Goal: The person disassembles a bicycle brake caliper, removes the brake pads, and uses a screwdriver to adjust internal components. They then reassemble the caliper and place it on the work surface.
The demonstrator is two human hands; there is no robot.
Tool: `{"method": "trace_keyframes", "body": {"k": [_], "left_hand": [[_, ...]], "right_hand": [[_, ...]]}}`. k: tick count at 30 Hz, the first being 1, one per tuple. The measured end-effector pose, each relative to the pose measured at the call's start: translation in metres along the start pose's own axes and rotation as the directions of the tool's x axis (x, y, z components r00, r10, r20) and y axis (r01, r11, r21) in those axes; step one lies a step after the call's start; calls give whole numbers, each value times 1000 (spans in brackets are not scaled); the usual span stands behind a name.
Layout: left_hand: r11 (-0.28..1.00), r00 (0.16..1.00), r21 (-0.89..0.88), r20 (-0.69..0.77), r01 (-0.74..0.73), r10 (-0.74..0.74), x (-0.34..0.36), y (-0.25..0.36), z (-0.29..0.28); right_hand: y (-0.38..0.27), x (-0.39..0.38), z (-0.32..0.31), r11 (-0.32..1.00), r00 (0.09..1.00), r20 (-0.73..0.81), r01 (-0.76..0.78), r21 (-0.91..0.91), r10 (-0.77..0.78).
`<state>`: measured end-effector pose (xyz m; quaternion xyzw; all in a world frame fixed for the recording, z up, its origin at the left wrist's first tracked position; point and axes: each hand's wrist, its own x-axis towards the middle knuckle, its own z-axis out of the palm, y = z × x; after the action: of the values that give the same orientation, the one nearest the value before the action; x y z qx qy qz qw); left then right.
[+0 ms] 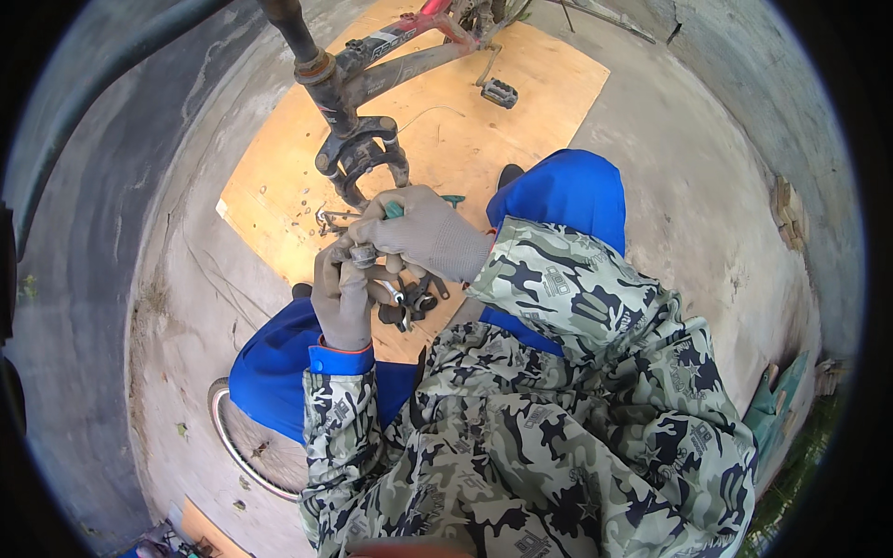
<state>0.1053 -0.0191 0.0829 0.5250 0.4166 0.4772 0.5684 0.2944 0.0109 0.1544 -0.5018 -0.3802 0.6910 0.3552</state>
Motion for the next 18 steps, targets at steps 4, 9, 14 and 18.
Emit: {"method": "trace_keyframes", "body": {"k": [4, 9, 14, 18], "left_hand": [[986, 998, -154, -25, -67, 64, 0, -2, -7], [978, 965, 32, -154, -208, 210, -3, 5, -17], [968, 963, 62, -109, -242, 247, -11, -17, -67], [994, 992, 0, -75, -106, 106, -19, -61, -102]], "right_hand": [[9, 12, 13, 991, 1000, 9, 28, 129, -30], [6, 16, 25, 999, 998, 45, 34, 36, -35], [37, 30, 52, 980, 993, 91, -61, -189, 79], [90, 56, 69, 982, 994, 110, 8, -187, 13]]}}
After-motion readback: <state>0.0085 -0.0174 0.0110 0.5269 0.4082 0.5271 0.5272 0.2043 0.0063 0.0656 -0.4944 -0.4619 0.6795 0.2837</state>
